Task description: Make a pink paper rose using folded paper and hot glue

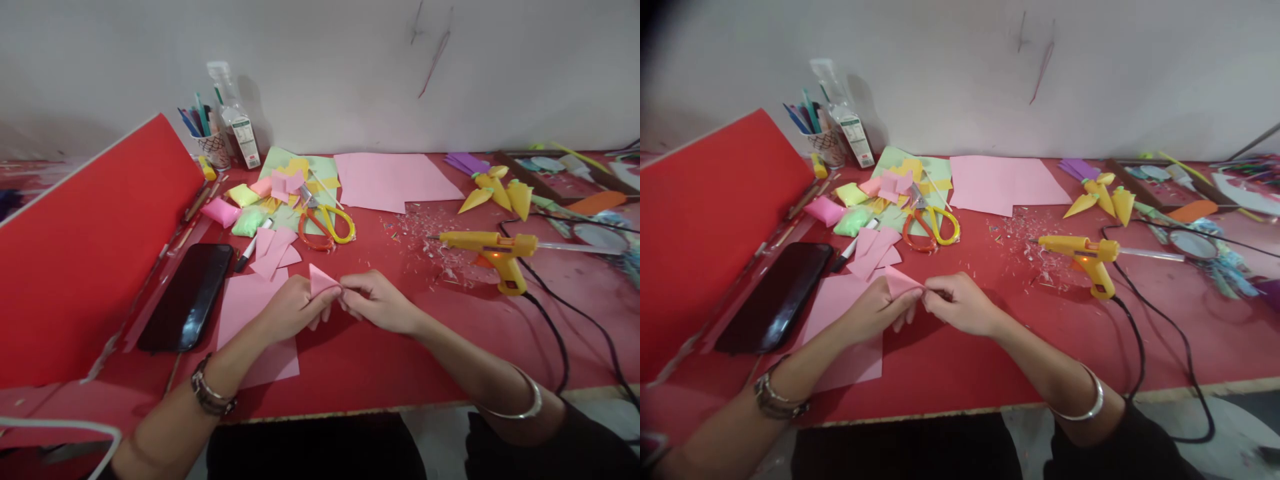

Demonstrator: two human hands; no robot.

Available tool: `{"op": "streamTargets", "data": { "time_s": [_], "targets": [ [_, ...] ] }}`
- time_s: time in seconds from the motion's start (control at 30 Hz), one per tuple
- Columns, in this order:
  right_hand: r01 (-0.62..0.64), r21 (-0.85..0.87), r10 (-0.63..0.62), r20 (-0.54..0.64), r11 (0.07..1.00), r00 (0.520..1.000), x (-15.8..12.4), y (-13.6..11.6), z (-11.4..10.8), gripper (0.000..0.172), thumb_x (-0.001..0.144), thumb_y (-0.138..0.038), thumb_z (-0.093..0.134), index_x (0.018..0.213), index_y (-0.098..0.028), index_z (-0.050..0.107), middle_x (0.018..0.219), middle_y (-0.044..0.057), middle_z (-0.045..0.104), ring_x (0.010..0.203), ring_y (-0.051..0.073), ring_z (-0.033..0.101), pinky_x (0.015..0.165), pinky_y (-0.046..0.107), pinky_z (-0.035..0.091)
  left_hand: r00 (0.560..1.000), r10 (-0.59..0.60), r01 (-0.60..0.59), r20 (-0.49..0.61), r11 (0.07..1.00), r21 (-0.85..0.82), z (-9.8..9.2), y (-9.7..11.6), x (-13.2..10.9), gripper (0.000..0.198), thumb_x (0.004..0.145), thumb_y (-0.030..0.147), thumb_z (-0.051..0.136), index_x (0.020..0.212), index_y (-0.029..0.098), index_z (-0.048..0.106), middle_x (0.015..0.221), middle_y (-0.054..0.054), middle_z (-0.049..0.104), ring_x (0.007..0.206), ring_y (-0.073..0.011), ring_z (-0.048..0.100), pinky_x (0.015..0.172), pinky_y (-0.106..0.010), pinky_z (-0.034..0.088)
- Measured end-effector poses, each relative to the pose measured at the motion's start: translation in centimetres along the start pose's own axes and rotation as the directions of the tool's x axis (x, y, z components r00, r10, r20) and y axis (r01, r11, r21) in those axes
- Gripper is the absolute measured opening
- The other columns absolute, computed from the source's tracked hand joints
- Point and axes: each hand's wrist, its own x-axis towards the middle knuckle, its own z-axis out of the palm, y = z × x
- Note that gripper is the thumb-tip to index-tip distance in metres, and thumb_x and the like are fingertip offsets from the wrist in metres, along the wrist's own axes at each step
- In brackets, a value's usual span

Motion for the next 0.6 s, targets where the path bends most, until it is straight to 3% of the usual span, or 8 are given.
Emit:
{"op": "streamTargets", "data": {
  "time_s": [0.2, 0.37, 0.6],
  "targets": [
    [0.014, 0.013, -0.015, 0.035, 1.000, 0.999, -0.05, -0.14, -0.11, 0.027, 0.081, -0.019, 0.036, 0.055, -0.016, 0.042, 0.043, -0.007, 0.040, 0.037, 0.002, 0.034, 0.037, 0.013, 0.027, 0.999, -0.034, 0.035, 0.012, 0.996, -0.077, 0.11, -0.26, -0.08, 0.050, 0.086, 0.037, 0.029, 0.045, 0.016, 0.047, 0.033, 0.005, 0.040, 0.032, -0.0051, 0.040, 0.039, -0.017, 0.032],
    [0.039, 0.005, -0.039, 0.040, 0.999, 0.998, -0.07, -0.08, -0.11, 0.025, 0.077, -0.014, 0.040, 0.052, -0.016, 0.041, 0.043, -0.008, 0.040, 0.038, 0.001, 0.035, 0.039, 0.013, 0.029, 0.980, 0.034, -0.037, -0.195, 0.999, -0.008, -0.38, 0.16, 0.23, 0.032, 0.080, 0.030, 0.041, 0.054, 0.015, 0.052, 0.048, 0.003, 0.049, 0.045, -0.0065, 0.044, 0.045, -0.018, 0.033],
    [0.013, 0.097, 0.011, -0.234, 0.995, 0.972, 0.16, 0.11, 0.07, 0.016, 0.080, -0.024, 0.041, 0.070, -0.016, 0.050, 0.052, -0.004, 0.051, 0.045, 0.005, 0.049, 0.046, 0.017, 0.040, 0.966, 0.034, -0.057, -0.257, 0.995, -0.080, -0.40, 0.60, 0.44, 0.026, 0.075, 0.021, 0.044, 0.049, 0.016, 0.045, 0.048, 0.005, 0.042, 0.045, -0.0064, 0.038, 0.044, -0.019, 0.033]
  ]
}}
